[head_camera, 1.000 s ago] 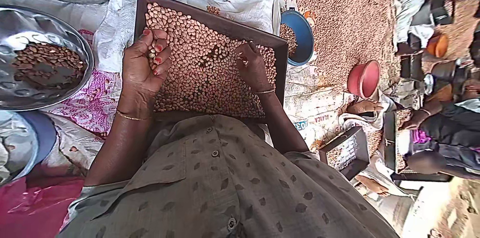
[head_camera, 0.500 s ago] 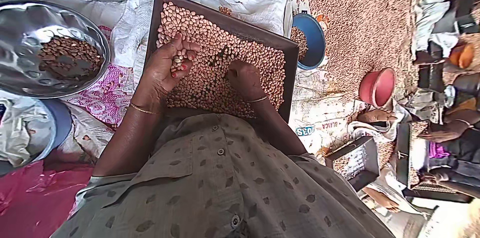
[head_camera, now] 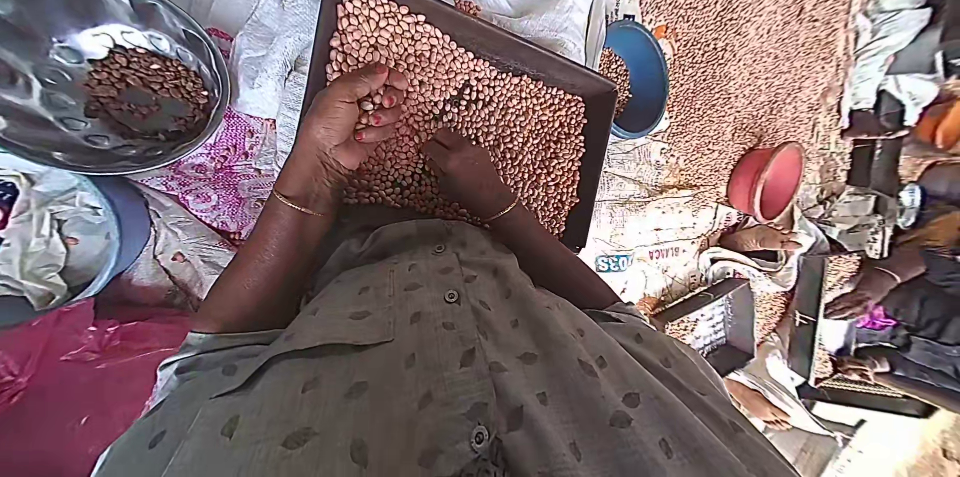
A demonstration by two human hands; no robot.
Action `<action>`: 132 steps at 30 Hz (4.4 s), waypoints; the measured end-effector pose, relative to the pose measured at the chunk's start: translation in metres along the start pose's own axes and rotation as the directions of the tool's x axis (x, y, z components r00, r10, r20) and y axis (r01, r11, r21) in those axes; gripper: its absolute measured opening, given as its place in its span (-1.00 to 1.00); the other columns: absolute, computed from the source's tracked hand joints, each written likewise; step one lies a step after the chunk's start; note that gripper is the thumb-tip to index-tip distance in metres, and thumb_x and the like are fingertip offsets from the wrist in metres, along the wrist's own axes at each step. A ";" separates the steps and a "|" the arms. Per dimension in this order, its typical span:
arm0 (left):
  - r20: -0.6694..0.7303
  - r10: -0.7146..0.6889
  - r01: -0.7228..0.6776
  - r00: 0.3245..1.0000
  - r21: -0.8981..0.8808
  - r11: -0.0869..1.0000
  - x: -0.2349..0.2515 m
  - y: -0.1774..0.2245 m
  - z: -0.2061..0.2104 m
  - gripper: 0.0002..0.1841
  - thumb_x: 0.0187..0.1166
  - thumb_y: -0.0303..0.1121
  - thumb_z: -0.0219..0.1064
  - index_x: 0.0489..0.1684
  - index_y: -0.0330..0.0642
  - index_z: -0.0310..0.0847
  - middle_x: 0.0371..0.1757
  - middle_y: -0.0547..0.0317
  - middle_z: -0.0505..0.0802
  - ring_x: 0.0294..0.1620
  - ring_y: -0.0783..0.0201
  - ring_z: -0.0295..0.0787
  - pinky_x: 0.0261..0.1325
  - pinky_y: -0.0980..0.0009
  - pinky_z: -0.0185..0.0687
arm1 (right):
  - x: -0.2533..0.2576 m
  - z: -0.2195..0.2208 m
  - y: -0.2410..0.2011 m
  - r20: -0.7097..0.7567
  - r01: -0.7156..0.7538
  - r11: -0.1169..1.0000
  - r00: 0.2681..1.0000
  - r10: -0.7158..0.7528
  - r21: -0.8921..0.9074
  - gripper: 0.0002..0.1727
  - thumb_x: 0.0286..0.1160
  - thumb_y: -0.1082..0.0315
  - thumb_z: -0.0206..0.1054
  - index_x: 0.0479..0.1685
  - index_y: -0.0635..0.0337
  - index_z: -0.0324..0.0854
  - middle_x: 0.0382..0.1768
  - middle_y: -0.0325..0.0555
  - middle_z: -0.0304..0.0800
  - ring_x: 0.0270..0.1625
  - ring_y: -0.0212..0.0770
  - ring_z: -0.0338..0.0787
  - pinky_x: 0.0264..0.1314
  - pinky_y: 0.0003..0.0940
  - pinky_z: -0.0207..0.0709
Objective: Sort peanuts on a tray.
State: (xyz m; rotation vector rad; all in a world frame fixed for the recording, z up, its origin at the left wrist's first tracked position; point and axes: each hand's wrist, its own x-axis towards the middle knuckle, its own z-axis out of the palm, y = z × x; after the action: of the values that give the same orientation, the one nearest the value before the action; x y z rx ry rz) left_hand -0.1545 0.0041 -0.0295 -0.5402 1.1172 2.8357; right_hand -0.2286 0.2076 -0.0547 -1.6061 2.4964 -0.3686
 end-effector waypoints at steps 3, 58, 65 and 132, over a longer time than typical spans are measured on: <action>-0.005 0.007 -0.007 1.000 -0.007 1.000 0.000 0.001 0.001 -0.58 0.89 -0.25 -0.23 -0.25 -0.02 0.60 -0.60 0.48 0.53 -0.78 0.65 0.23 -0.77 0.79 0.09 | -0.001 0.002 -0.002 -0.040 0.047 0.994 0.998 -0.051 -0.094 -0.85 0.42 0.62 0.30 -0.20 0.37 0.79 -0.05 0.21 0.82 0.01 0.17 0.88 -0.18 -0.04 0.77; -0.165 0.211 -0.246 0.963 -0.228 0.942 0.000 0.004 0.002 -0.55 0.93 -0.22 -0.30 -0.21 -0.06 0.55 -0.58 0.41 0.55 -0.77 0.61 0.29 -0.75 0.77 0.15 | 0.046 0.013 -0.006 -0.279 0.073 0.919 0.959 0.041 0.388 -0.69 0.54 0.60 0.21 0.14 0.36 0.79 0.15 0.27 0.83 0.24 0.17 0.82 0.29 -0.06 0.69; -0.145 0.213 -0.243 0.966 -0.236 0.941 -0.001 0.004 0.000 -0.55 0.93 -0.22 -0.31 -0.20 -0.07 0.54 -0.57 0.41 0.56 -0.78 0.61 0.29 -0.75 0.77 0.16 | 0.051 0.024 -0.016 -0.297 -0.045 0.975 0.949 0.109 0.216 -0.77 0.57 0.37 0.36 0.06 0.24 0.81 -0.01 0.20 0.78 -0.12 0.09 0.86 -0.23 -0.07 0.75; -0.088 0.151 -0.158 0.985 -0.073 0.985 -0.001 -0.001 -0.006 -0.50 0.92 -0.16 -0.31 -0.15 -0.02 0.63 -0.51 0.47 0.63 -0.74 0.66 0.35 -0.74 0.80 0.17 | 0.037 -0.011 -0.036 0.234 -0.145 0.964 0.968 0.092 0.221 -0.66 0.61 0.48 0.26 0.30 0.18 0.72 0.43 0.21 0.57 0.28 0.18 0.72 0.11 0.05 0.68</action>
State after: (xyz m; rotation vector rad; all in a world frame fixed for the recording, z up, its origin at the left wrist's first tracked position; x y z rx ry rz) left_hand -0.1515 0.0011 -0.0339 -0.6055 1.1093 3.0279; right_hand -0.2156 0.1608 -0.0342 -1.3210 2.2705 -0.4276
